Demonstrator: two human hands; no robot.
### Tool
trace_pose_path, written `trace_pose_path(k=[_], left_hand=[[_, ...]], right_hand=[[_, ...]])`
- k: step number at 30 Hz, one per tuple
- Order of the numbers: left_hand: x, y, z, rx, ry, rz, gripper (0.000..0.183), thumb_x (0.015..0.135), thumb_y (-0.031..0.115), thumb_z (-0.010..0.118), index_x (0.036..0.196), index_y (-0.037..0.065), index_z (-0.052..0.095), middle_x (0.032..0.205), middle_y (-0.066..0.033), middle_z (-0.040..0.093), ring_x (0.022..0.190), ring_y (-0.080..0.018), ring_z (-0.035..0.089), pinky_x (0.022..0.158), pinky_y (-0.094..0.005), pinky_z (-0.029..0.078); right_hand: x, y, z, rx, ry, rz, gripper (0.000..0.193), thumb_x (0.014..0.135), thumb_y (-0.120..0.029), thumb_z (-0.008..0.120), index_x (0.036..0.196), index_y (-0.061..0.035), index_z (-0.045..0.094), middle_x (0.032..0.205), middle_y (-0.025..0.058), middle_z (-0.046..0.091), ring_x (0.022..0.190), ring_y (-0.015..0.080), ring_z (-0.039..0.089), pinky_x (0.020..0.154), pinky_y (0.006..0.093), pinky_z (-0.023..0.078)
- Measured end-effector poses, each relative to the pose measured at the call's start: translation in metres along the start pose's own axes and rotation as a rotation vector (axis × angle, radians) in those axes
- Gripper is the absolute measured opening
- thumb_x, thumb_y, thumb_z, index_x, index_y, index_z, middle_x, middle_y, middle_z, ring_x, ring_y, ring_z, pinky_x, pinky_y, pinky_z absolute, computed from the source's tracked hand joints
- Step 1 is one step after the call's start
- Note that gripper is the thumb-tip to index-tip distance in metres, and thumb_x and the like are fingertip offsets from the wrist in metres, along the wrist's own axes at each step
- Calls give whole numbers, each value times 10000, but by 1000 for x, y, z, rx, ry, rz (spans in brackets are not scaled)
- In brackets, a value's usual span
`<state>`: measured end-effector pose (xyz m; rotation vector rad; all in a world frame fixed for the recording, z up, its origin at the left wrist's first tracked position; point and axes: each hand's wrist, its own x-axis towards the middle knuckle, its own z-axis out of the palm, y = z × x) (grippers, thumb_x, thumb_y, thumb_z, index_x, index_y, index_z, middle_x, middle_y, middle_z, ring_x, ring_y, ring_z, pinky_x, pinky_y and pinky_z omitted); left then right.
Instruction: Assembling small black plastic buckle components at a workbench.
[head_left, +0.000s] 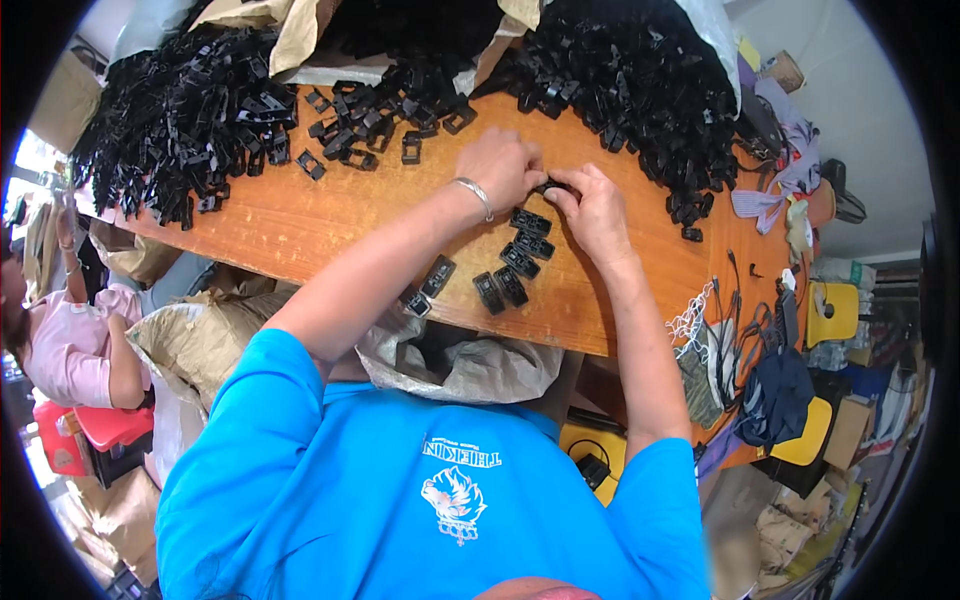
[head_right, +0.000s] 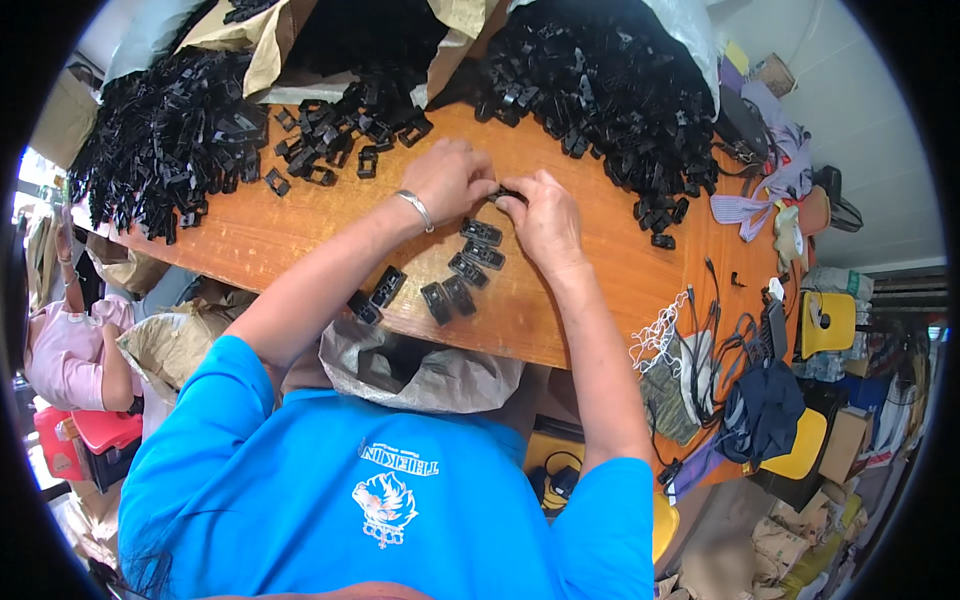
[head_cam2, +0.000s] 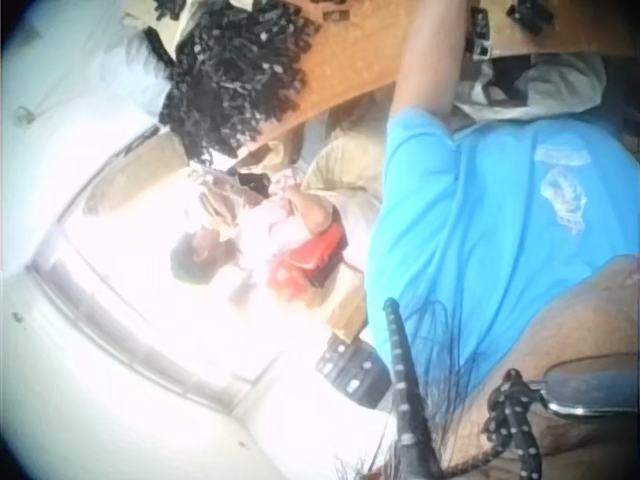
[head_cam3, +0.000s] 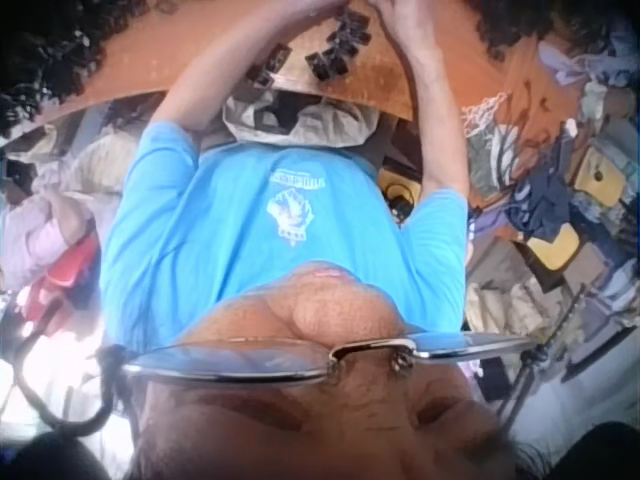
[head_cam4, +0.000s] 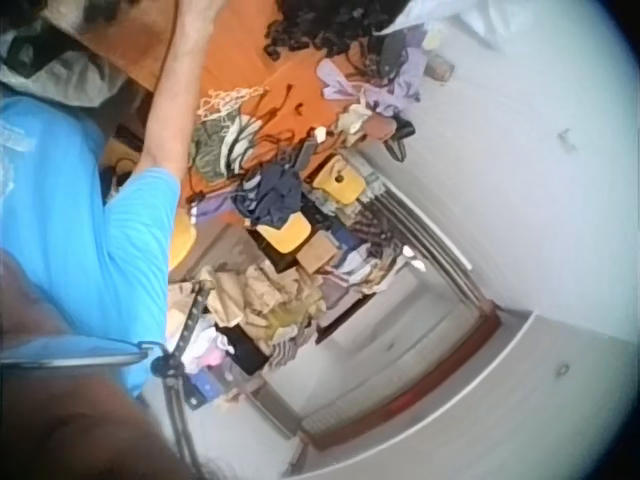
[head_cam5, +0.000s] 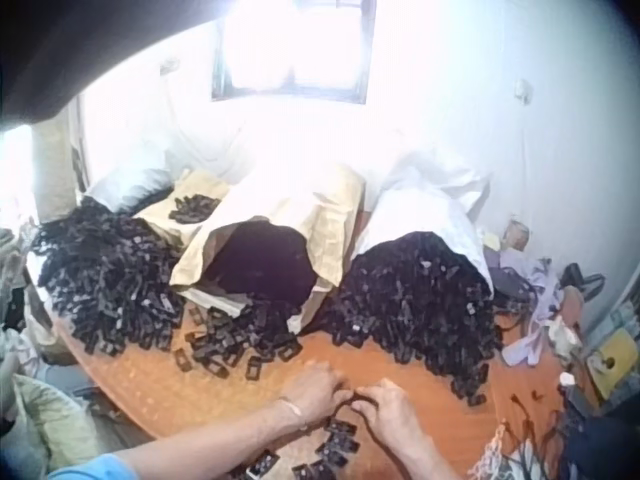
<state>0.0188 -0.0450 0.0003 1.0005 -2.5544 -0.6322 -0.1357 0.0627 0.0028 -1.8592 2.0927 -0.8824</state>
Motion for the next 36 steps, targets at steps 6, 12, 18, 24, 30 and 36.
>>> trace_pose_path(k=[6,12,18,24,30,36], left_hand=[[-8,6,-13,-32,-141,67,191,879,285,735,985,129,759,1034,-118,675,1094,-348,597,939,-461,483],[31,-14,14,5,362,58,573,864,190,735,1386,68,533,1420,-211,484,1342,-424,432,1058,-521,453],[77,-7,12,329,176,-224,701,888,120,620,1538,63,363,1608,-177,318,1460,-406,305,1097,-567,396],[89,-31,13,412,256,-169,659,915,199,637,1522,89,407,1460,-130,477,1362,-334,410,1021,-516,467],[79,-28,17,378,211,-76,567,906,180,663,1449,127,506,1328,-150,553,1248,-352,495,1005,-463,494],[52,-13,32,313,229,6,509,843,109,663,1346,116,591,1290,-156,563,1229,-347,507,973,-454,498]], right_hand=[[-19,-2,-14,22,-117,47,242,828,-141,804,1043,-38,763,903,163,676,859,343,682,789,434,540],[-44,1,-29,51,-113,52,246,835,-129,799,1064,-48,758,916,147,676,801,322,683,754,416,543],[-52,4,-29,48,-88,51,248,849,-135,784,1083,-59,747,956,134,680,858,336,689,761,423,547],[-56,7,-24,103,-62,70,249,841,-124,786,1076,-53,743,940,125,667,825,320,678,743,419,539],[-58,8,-22,132,-44,50,248,842,-117,783,1077,-49,739,937,123,658,793,302,671,736,416,535],[-64,8,-32,105,-106,73,255,845,-119,782,1086,-50,739,930,132,651,786,302,669,743,420,534]])
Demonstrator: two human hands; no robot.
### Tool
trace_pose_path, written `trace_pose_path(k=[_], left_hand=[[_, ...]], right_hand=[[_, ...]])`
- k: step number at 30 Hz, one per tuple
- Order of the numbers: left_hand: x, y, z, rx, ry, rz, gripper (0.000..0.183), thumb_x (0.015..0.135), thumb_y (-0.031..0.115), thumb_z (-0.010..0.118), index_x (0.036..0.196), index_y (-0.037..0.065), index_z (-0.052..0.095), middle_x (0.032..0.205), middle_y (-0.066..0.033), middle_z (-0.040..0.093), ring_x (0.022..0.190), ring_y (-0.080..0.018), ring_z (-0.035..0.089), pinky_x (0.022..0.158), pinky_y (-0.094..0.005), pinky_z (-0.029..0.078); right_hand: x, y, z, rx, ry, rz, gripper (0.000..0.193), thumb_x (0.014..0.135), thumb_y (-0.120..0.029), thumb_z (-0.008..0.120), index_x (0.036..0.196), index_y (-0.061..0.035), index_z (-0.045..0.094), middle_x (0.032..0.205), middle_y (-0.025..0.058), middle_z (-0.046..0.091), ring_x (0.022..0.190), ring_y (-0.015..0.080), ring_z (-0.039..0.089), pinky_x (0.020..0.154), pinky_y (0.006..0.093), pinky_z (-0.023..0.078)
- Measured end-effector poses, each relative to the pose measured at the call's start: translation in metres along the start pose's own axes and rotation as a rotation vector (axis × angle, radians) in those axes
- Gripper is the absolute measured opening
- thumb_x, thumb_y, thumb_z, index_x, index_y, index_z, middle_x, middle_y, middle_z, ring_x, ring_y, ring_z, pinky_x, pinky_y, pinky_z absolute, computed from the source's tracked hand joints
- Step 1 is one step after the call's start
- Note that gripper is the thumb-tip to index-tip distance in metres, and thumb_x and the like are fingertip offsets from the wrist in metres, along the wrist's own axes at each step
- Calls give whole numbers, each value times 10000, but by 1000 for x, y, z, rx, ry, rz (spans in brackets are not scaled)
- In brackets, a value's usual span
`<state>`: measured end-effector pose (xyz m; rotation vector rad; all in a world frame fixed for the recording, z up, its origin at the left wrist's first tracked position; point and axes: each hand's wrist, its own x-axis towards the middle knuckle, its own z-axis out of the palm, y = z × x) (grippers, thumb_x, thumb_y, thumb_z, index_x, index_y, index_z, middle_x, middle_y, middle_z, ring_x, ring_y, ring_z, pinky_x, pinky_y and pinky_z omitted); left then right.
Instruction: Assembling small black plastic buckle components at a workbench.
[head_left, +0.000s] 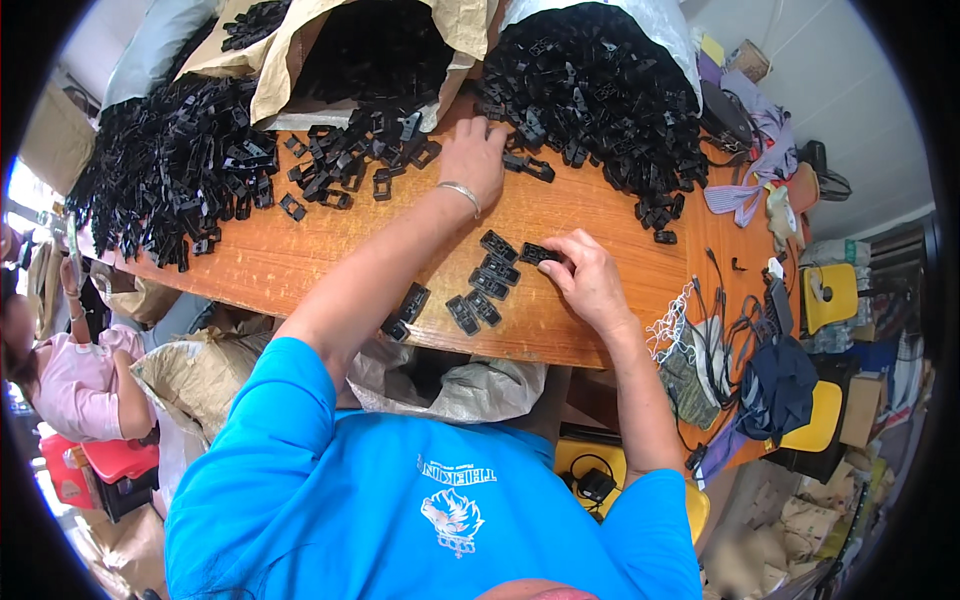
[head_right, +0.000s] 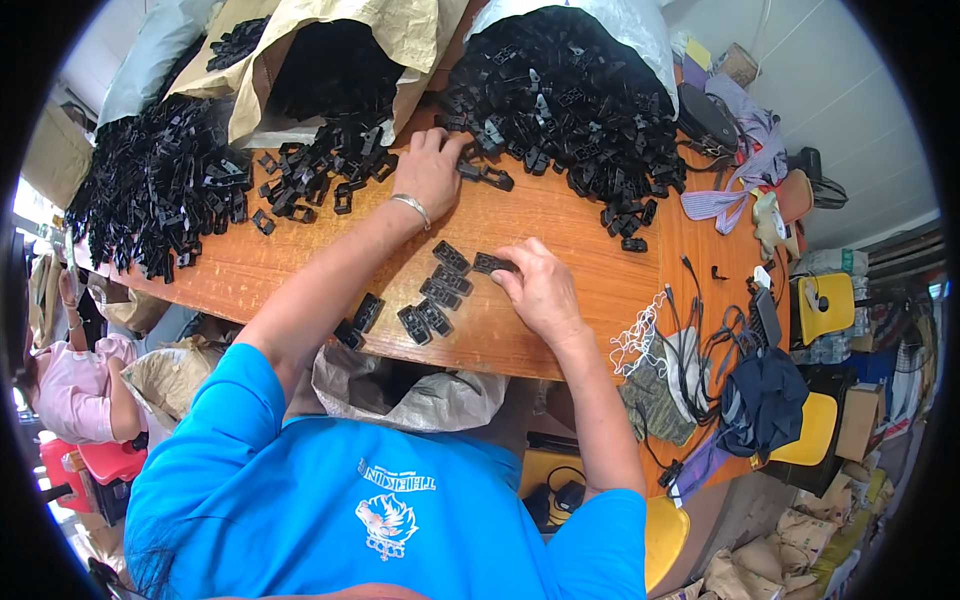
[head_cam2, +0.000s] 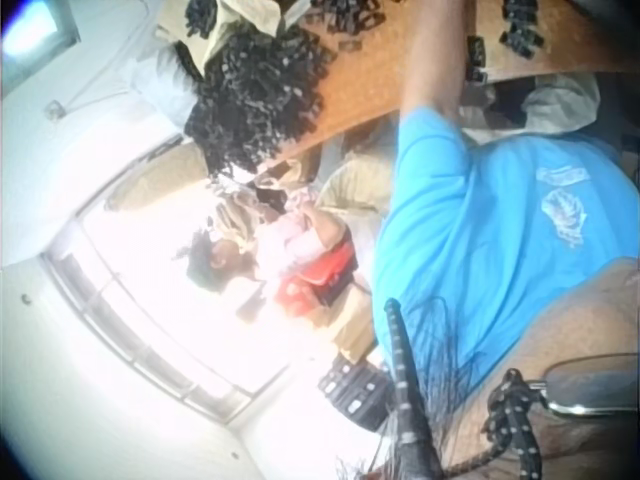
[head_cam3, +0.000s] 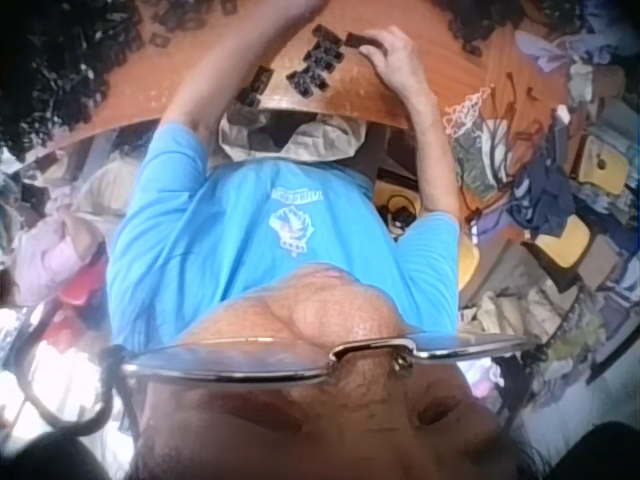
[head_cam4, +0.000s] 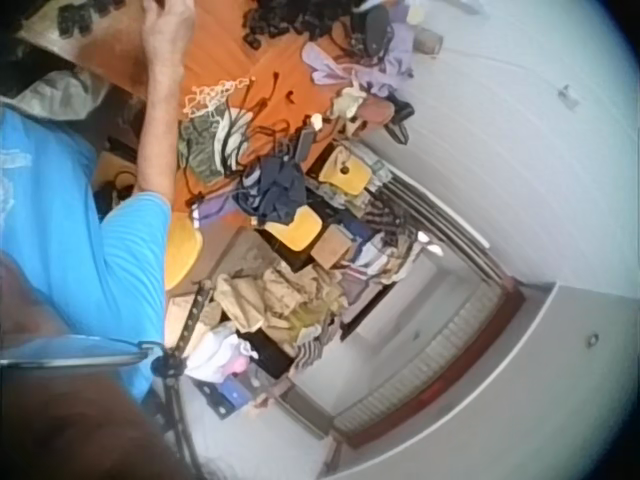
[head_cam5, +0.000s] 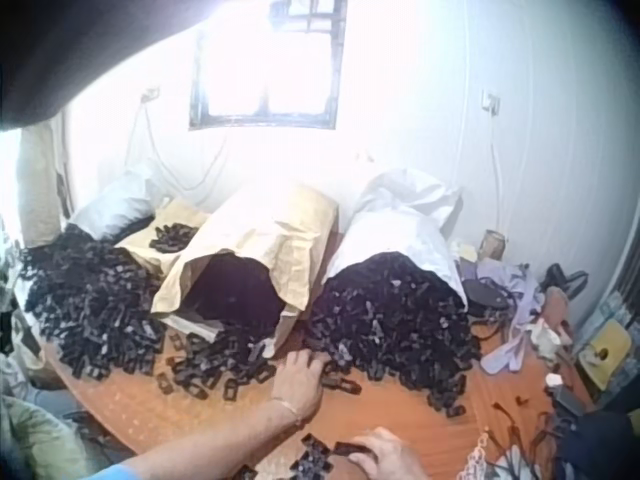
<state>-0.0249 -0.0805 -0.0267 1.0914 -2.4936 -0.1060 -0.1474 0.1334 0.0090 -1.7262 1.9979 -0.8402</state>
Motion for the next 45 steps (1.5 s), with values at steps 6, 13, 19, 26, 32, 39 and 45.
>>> trace_pose_path(k=[6,13,19,26,32,39,45], left_hand=[[-13,13,-6,-340,153,60,443,817,22,681,1251,73,613,1241,-170,583,1198,-382,533,1011,-448,476],[-19,3,-10,-630,221,30,366,806,-22,717,1159,50,648,1239,-152,594,1132,-351,586,994,-407,491],[-33,6,-24,-317,26,303,326,813,16,715,1131,88,707,1195,-119,625,1119,-305,585,981,-383,500],[-35,11,-22,-394,-47,236,303,813,22,719,1104,106,704,1110,-92,632,1081,-328,601,934,-422,505],[-38,15,-25,-464,14,235,262,802,3,721,1049,87,693,1117,-101,630,1010,-337,649,853,-421,540],[-32,19,-27,-406,65,237,211,766,54,782,939,51,661,1135,-100,622,1058,-325,626,843,-413,543],[-32,25,-31,-303,33,271,185,747,122,817,847,55,676,1070,-81,618,1016,-291,603,815,-393,547]], right_hand=[[-5,-1,-9,-53,-15,44,247,855,-128,775,1084,-42,742,929,148,653,808,320,674,758,426,535],[3,-9,-11,-83,-31,0,245,888,-191,742,1059,-15,741,960,166,668,881,352,686,794,439,537],[57,7,-5,-201,184,8,231,888,-140,727,1088,-24,740,1043,160,651,929,354,684,834,444,548],[96,26,15,-129,297,-97,287,849,-1,713,1134,-31,725,1115,155,645,965,320,686,859,406,568],[103,51,1,-124,409,-78,249,885,-5,655,1120,-47,726,1136,140,674,946,327,696,837,410,565],[132,40,1,-355,398,135,263,888,-148,736,1140,-75,722,1145,154,610,981,342,690,866,438,570],[141,43,13,-592,375,172,179,889,-85,667,1035,-3,604,1090,192,566,910,363,706,777,440,610]])
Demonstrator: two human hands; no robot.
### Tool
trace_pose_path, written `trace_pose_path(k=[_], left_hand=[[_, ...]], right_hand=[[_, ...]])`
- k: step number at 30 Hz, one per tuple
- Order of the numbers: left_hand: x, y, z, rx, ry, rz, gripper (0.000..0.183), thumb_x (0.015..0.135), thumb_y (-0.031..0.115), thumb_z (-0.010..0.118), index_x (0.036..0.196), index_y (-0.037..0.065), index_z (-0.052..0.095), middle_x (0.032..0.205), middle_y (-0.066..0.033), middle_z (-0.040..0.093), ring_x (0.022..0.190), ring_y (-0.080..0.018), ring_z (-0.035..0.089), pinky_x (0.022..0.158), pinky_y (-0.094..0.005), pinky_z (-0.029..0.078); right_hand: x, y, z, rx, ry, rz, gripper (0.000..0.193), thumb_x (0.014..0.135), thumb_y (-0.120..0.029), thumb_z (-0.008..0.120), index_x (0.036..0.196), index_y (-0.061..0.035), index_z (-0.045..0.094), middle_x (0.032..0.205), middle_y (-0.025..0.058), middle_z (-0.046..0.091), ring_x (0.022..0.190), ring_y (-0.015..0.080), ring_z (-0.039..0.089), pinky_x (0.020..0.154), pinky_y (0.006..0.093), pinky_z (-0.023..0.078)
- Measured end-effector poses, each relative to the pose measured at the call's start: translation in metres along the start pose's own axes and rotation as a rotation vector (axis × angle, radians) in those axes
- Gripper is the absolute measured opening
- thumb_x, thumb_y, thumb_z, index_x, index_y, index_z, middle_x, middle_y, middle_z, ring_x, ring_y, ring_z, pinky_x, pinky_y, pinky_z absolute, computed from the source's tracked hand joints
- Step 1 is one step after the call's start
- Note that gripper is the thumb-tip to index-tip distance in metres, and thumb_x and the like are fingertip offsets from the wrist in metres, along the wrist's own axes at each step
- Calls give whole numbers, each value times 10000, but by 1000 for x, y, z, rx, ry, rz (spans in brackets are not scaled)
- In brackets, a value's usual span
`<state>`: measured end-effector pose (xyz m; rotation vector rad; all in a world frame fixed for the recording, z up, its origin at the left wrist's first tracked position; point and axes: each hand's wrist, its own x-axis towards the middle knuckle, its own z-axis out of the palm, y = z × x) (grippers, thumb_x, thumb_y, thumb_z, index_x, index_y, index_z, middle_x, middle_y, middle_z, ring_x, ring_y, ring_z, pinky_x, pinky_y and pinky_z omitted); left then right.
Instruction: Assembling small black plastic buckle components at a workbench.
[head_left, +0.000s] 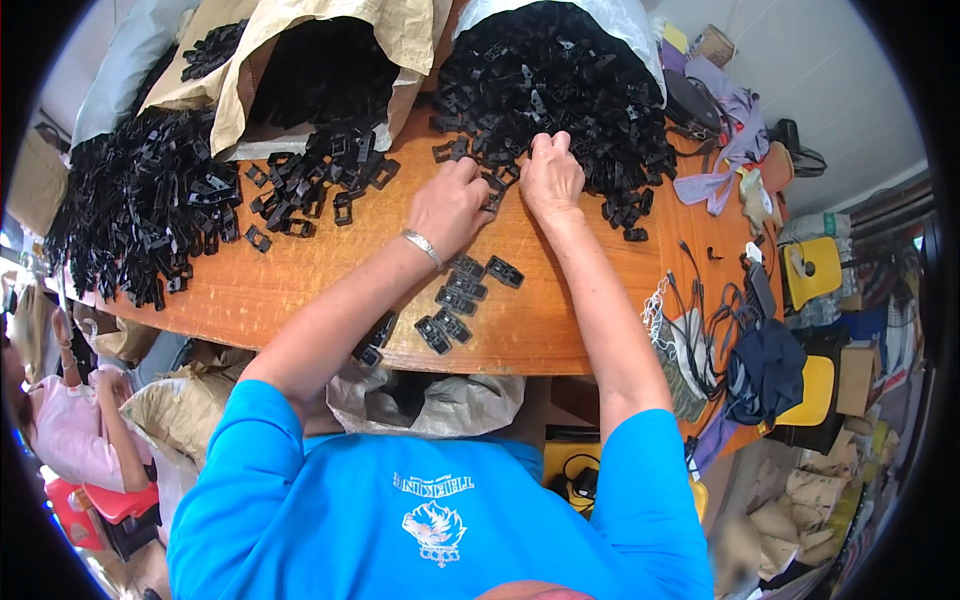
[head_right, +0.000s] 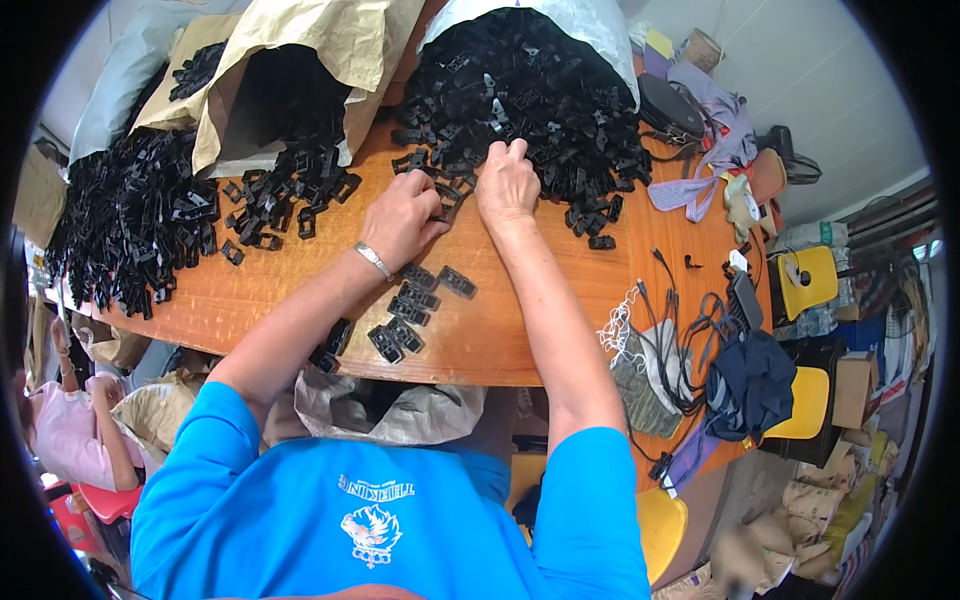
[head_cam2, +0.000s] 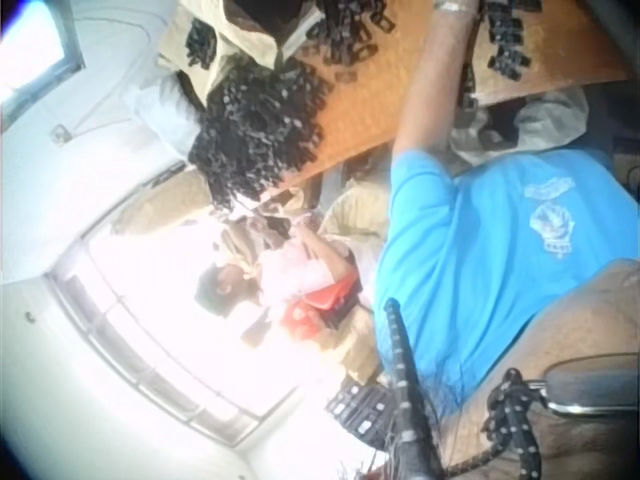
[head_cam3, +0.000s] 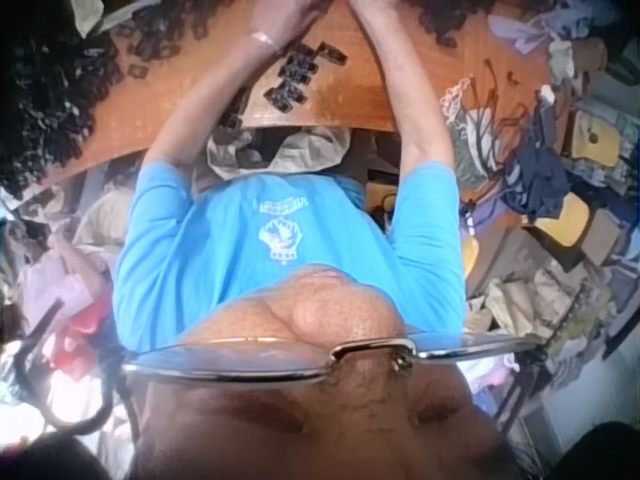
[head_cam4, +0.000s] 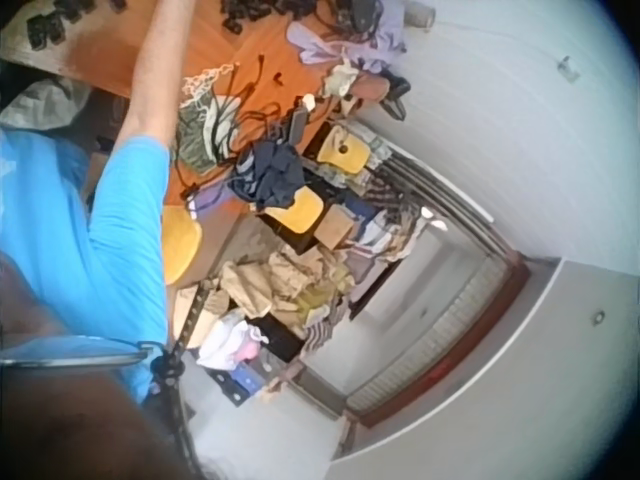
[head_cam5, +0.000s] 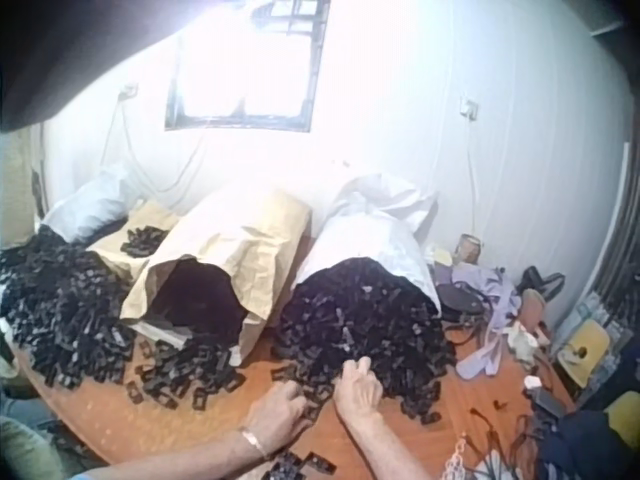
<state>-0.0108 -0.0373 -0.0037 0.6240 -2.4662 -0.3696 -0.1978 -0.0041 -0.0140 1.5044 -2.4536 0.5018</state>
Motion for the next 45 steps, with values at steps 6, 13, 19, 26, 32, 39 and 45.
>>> trace_pose_path(k=[6,13,19,26,32,39,45], left_hand=[[-7,2,-1,49,-12,110,142,754,112,803,831,68,692,1010,-74,609,1007,-277,600,811,-384,544],[-16,-3,0,-95,-2,86,177,773,56,778,921,55,680,1017,-109,588,991,-325,607,820,-416,538],[-21,3,-10,-151,-88,-78,252,802,77,784,1018,50,659,1045,-141,609,959,-356,638,826,-430,539],[-15,32,-24,-196,-227,-275,359,857,117,755,1171,17,611,1109,-172,654,994,-342,676,834,-429,541],[-19,28,-6,-196,-207,-63,352,817,65,732,1159,76,651,1045,-139,640,981,-330,658,827,-419,540],[-6,10,2,30,-170,134,311,746,44,761,1043,130,723,1021,-76,589,1024,-285,590,824,-398,539],[-12,11,-10,-104,-279,-5,302,763,65,784,1061,74,733,1087,-139,643,1063,-334,625,907,-411,537]], right_hand=[[-30,21,-19,-8,-20,-146,140,884,2,612,1021,-17,591,1061,192,575,865,386,697,730,466,592],[-69,43,-42,179,-18,-182,121,876,-26,690,973,-39,619,1018,153,593,809,357,699,695,451,587],[-78,33,-52,304,-69,-47,245,819,-64,801,997,-21,638,1045,144,640,891,320,699,772,428,573],[-77,27,-62,374,-390,84,339,757,-157,882,962,0,663,1019,161,699,935,298,700,829,423,547],[-82,24,-71,371,-392,120,391,721,-189,914,881,1,612,875,171,697,821,297,700,739,413,543],[-92,26,-74,471,-343,103,332,766,-132,880,884,-1,598,788,140,669,747,273,679,682,398,535],[-101,25,-61,643,-147,86,271,820,-86,823,1007,7,651,944,152,658,806,263,679,721,379,554]])
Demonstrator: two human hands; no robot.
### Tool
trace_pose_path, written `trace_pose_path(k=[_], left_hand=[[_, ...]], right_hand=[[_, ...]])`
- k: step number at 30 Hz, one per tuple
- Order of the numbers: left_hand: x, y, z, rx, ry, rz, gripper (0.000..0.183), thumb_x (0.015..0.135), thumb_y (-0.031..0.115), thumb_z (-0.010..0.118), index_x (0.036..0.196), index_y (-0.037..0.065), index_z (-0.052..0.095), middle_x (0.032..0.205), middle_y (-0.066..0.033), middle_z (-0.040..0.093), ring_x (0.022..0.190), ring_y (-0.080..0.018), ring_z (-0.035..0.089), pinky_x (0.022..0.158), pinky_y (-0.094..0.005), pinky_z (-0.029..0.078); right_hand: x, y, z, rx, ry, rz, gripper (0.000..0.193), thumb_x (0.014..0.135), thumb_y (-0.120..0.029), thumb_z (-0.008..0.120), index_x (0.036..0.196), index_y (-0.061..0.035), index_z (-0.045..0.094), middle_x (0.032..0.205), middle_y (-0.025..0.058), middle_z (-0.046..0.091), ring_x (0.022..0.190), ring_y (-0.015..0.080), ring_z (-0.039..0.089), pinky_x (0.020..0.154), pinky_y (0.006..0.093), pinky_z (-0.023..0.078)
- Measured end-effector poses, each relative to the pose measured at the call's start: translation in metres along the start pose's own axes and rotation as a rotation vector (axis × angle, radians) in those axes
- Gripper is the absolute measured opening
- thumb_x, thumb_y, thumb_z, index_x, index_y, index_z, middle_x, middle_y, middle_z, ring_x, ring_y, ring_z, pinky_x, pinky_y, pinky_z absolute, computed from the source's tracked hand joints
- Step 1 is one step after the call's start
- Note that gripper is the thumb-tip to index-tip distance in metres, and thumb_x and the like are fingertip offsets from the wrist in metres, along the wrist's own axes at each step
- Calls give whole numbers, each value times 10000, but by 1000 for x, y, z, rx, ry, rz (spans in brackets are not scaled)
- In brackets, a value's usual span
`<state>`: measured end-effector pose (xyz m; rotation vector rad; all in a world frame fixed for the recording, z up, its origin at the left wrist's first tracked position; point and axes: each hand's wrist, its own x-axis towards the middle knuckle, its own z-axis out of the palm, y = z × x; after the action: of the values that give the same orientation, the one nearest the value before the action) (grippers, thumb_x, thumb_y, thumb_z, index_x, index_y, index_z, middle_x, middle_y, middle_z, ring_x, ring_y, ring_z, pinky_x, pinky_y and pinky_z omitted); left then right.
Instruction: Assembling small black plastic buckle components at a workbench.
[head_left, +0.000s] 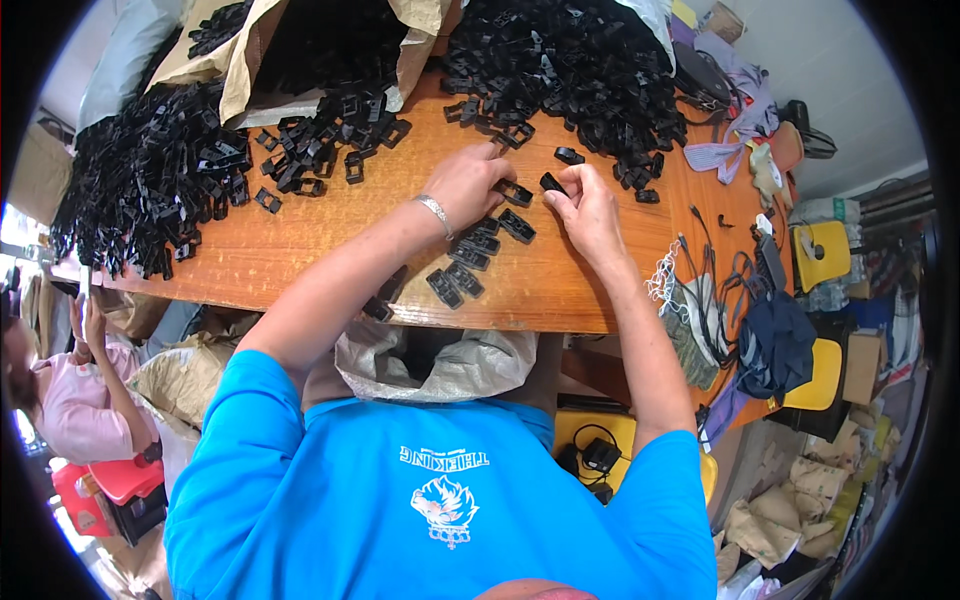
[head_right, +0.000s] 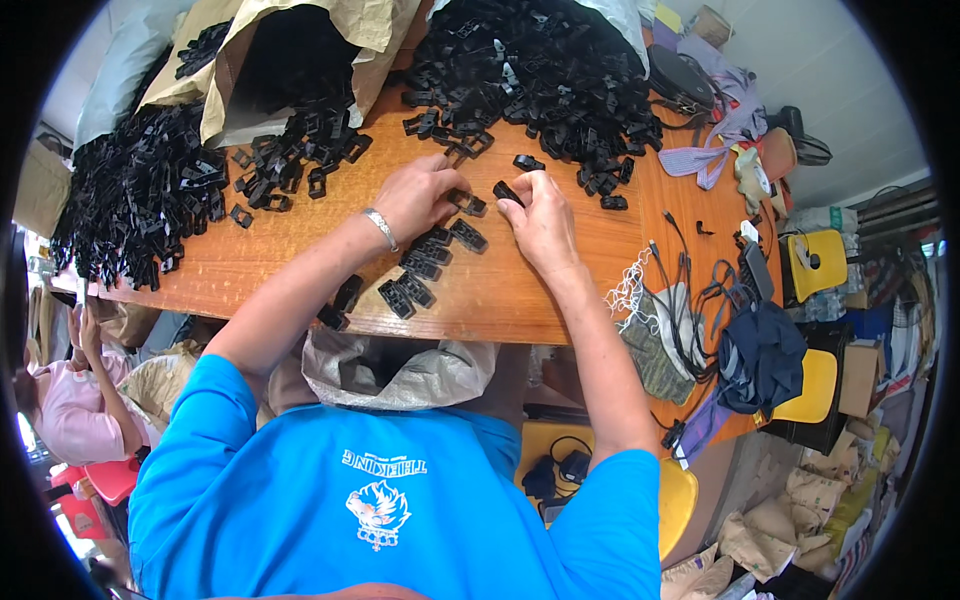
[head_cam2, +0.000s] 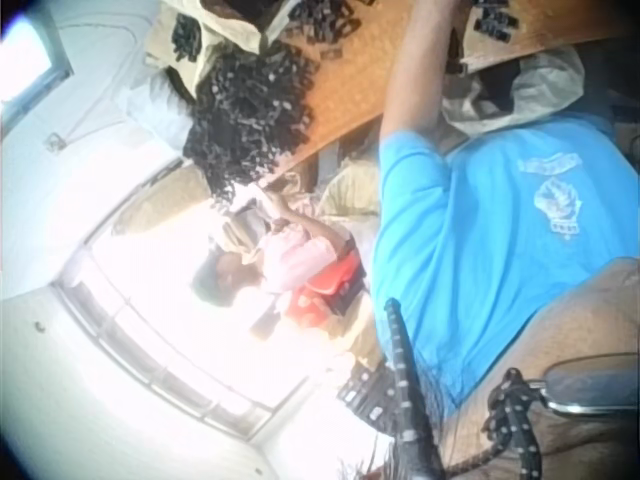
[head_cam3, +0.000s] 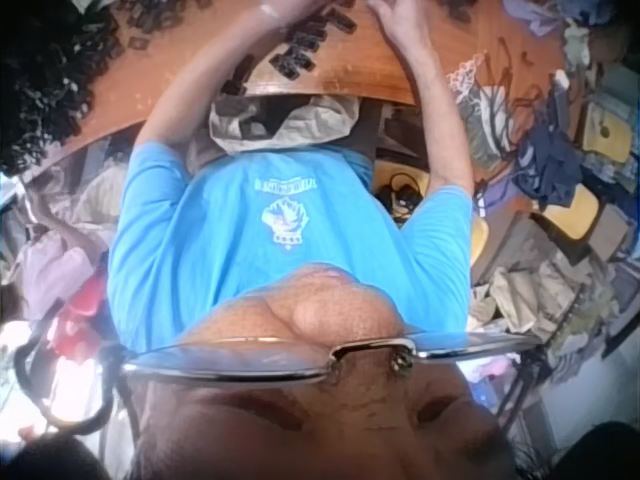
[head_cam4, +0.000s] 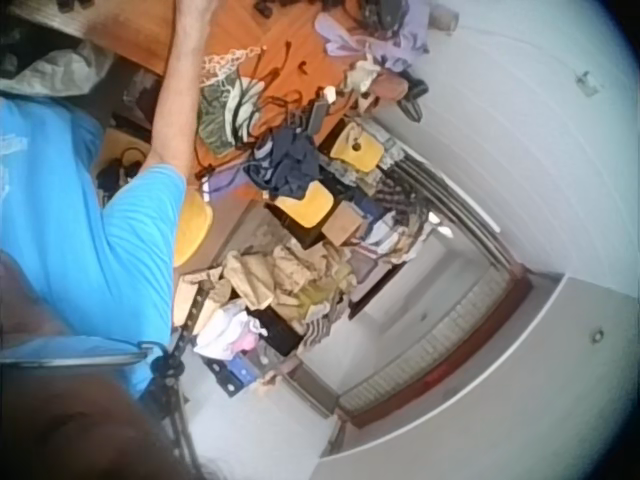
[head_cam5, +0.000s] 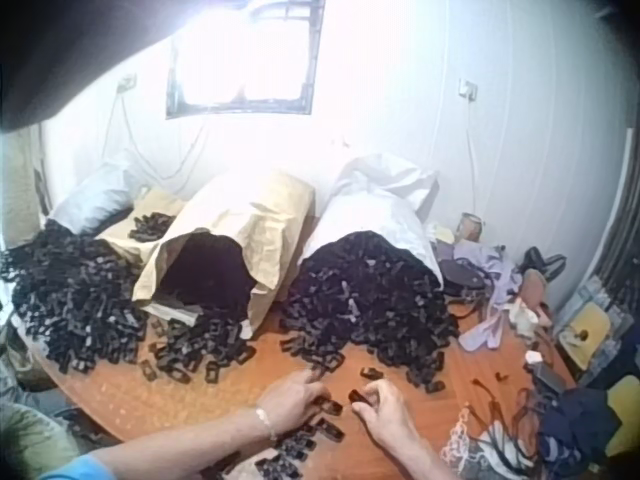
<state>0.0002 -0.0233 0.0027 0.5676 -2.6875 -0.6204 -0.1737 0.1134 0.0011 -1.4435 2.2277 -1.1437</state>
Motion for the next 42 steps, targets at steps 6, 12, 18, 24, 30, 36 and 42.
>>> trace_pose_path(k=[6,12,18,24,30,36,42], left_hand=[[-3,-14,8,-54,20,-44,311,770,103,808,1066,62,719,1000,-129,644,987,-342,634,862,-427,519],[-2,-7,2,-103,-39,-107,305,787,140,817,1050,14,728,1064,-153,656,1053,-330,639,896,-411,530],[2,-22,-2,-690,-195,-418,250,865,236,785,1042,64,748,866,-132,677,815,-248,659,744,-375,519],[5,-8,6,-99,-1,-171,195,875,232,725,873,37,711,879,-178,685,875,-381,661,782,-466,518],[-1,-14,-2,-84,8,-81,182,842,226,777,881,51,744,911,-172,687,891,-332,679,802,-436,531],[19,-12,-2,-26,197,-259,429,848,243,791,1172,-6,662,1072,-176,680,939,-326,689,855,-415,551],[22,8,2,-153,90,-298,431,863,258,780,1184,2,651,1014,-190,736,954,-344,716,831,-429,559]], right_hand=[[-4,-23,23,-30,-24,-241,264,822,-43,784,1067,-3,694,1002,146,620,877,325,681,776,401,570],[0,-16,27,-140,-65,-372,259,804,-46,786,1047,-14,702,1015,152,612,884,353,660,778,428,563],[-1,-24,21,-127,-87,-388,255,793,-46,791,1044,-50,750,968,143,630,880,348,668,770,431,558],[-4,-18,26,-146,-94,-324,255,806,-83,791,1060,-70,766,922,139,650,865,336,676,752,414,550],[-1,-8,9,-121,-201,-266,240,839,-174,795,1039,-45,767,930,152,660,884,332,679,798,421,549],[30,13,-9,-406,172,-155,301,843,-115,791,1128,-42,724,1020,148,642,949,324,661,826,421,559],[48,24,-1,-474,43,-159,256,860,-112,767,1072,-9,669,959,146,648,928,333,674,815,423,559]])
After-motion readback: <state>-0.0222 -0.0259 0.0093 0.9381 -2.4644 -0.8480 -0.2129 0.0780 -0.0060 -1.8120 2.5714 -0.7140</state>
